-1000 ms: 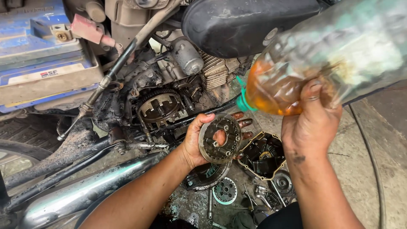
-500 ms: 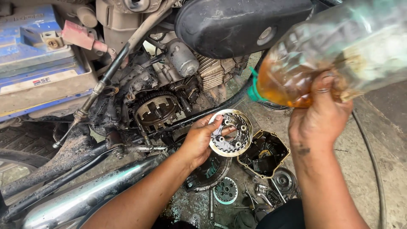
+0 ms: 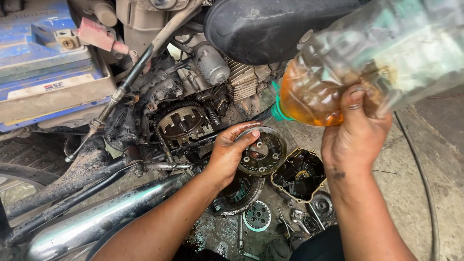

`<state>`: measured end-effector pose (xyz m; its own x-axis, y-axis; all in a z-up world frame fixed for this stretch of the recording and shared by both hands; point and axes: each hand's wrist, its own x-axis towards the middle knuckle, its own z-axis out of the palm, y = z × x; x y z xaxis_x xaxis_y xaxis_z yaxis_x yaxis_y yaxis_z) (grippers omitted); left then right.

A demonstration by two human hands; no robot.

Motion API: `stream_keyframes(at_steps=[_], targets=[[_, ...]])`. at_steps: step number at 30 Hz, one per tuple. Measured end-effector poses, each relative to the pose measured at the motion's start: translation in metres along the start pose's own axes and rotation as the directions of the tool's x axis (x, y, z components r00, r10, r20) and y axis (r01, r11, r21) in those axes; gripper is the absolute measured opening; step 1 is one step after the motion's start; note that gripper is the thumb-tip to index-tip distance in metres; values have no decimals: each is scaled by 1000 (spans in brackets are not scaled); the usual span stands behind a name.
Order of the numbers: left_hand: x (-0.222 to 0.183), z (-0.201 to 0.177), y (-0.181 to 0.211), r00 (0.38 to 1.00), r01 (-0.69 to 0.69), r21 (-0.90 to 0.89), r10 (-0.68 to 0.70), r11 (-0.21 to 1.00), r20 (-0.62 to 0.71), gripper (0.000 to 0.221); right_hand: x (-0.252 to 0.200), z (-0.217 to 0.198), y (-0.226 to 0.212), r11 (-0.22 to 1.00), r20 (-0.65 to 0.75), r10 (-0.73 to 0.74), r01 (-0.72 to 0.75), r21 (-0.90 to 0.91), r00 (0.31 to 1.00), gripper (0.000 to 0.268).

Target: The person is repairing the clutch assembly of a motorcycle, including cleaning parts with oil and a cloth.

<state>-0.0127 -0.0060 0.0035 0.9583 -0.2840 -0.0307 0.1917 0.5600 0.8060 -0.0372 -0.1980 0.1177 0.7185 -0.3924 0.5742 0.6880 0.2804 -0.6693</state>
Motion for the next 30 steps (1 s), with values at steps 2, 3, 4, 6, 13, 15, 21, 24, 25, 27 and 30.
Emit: stream_keyframes(at_steps=[2, 3, 4, 6, 13, 15, 21, 24, 25, 27, 30], targets=[[3, -3, -1, 999, -11, 22, 12, 1000, -47, 30, 0, 5, -1, 999, 41, -27, 25, 35, 999, 23], [5, -4, -3, 997, -49, 27, 50, 998, -52, 29, -2, 9, -2, 1000, 49, 3, -4, 19, 999, 25], [7, -6, -5, 995, -86, 33, 88, 996, -57, 28, -4, 13, -4, 999, 56, 34, -34, 3, 998, 27], [9, -6, -5, 994, -60, -7, 60, 998, -88, 27, -4, 11, -6, 998, 41, 49, -48, -40, 998, 29], [10, -9, 7, 976, -2, -51, -9, 999, -216, 24, 5, 0, -11, 996, 11, 44, -43, -79, 999, 31], [9, -6, 9, 977, 9, -95, -29, 995, -212, 24, 8, 3, -18, 995, -15, 53, -54, -83, 998, 31], [8, -10, 13, 973, 41, -93, -61, 995, -224, 22, 9, -11, -13, 997, -2, 17, -17, -80, 1000, 29], [13, -15, 7, 975, 30, -131, -58, 991, -215, 22, 8, -6, -17, 995, -11, 48, -48, -90, 999, 28], [15, -18, 5, 980, 8, -163, -40, 987, -197, 21, 8, -4, -17, 995, -14, 64, -65, -81, 998, 28], [15, -17, 10, 976, 19, -215, -65, 977, -206, 20, 6, -14, -6, 992, -3, 80, -80, -98, 997, 27], [19, -19, 9, 970, 33, -282, -99, 959, -222, 18, 5, -18, -1, 984, -25, 120, -122, -127, 993, 27]])
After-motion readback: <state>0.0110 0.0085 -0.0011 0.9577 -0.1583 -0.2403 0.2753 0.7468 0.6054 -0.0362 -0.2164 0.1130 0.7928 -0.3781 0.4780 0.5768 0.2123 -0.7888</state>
